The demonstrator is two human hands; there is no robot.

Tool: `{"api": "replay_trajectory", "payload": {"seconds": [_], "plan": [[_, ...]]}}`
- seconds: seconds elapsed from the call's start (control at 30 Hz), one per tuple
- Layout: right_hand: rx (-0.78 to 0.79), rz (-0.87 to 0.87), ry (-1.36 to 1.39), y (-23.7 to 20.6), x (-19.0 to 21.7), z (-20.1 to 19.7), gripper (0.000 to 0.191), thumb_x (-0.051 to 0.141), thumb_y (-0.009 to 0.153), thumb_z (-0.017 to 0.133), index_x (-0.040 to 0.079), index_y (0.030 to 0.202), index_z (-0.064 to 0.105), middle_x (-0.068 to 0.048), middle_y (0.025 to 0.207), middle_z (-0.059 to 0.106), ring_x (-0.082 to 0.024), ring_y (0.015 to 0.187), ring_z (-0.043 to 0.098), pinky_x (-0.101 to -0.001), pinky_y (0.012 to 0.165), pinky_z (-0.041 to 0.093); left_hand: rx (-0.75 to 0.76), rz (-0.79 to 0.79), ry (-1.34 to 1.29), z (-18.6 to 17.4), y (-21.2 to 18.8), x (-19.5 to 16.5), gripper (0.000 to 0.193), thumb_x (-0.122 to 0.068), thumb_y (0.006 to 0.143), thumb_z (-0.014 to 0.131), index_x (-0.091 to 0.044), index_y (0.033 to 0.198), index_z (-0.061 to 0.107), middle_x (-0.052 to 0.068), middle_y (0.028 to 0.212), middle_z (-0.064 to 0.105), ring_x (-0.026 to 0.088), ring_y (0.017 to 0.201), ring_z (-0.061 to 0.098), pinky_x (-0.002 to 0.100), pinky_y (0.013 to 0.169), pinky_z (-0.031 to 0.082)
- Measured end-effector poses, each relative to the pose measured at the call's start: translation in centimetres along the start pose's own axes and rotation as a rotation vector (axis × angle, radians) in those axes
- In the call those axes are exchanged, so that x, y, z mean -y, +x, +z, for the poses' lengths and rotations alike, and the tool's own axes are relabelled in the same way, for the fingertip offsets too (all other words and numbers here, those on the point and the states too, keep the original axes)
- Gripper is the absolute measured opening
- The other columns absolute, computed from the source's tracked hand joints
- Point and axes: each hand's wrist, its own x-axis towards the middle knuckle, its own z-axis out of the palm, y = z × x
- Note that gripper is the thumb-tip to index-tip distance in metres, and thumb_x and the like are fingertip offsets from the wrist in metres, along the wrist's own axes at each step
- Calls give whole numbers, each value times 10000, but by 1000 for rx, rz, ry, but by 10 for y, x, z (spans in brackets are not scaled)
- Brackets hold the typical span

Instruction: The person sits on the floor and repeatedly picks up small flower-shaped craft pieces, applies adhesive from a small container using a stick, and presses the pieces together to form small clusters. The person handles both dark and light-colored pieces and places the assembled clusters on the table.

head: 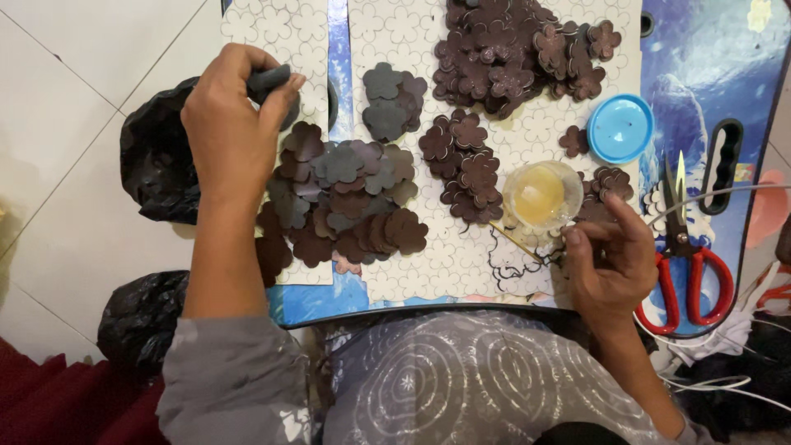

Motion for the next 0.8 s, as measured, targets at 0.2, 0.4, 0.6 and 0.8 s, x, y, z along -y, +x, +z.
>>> {"api": "replay_trajectory", "payload": {"seconds": [0.2, 0.4, 0.6, 0.8], "plan": [[9, -2, -13, -1, -2, 2, 543, -58, 1058, 716, -17, 1536, 462, -120, 1015, 700, -99, 884, 666, -200, 790, 538, 65, 112, 144, -2, -53, -52, 265, -200, 892, 908, -145, 1049, 700, 22, 1028, 730, 223, 981, 678, 380, 860, 481], [17, -40, -39, -2, -5, 2, 486, -57, 1080, 712, -18, 1502, 475, -109, 1000, 715, -100, 859, 669, -197, 785, 531, 200, 212, 97, -1, -102, -76, 695, -519, 776, 877, -101, 1299, 687, 77, 1419, 632, 288, 1326, 511, 482, 1088, 405], [8, -39, -19, -6, -9, 2, 471, -60, 1097, 722, -31, 1497, 476, -126, 1023, 708, -108, 870, 674, -207, 794, 541, 153, 106, 134, -5, -130, -72, 790, -595, 782, 881, -98, 1358, 669, 132, 1542, 494, 359, 1471, 348, 558, 1205, 285], [-3, -31, 11, -9, -18, 3, 462, -60, 1109, 713, -36, 1502, 472, -135, 1027, 701, -117, 887, 681, -214, 818, 549, 78, -3, 91, 7, -146, -71, 450, -458, 863, 896, -129, 1051, 653, 113, 1488, 521, 374, 1502, 338, 561, 1260, 268]]}}
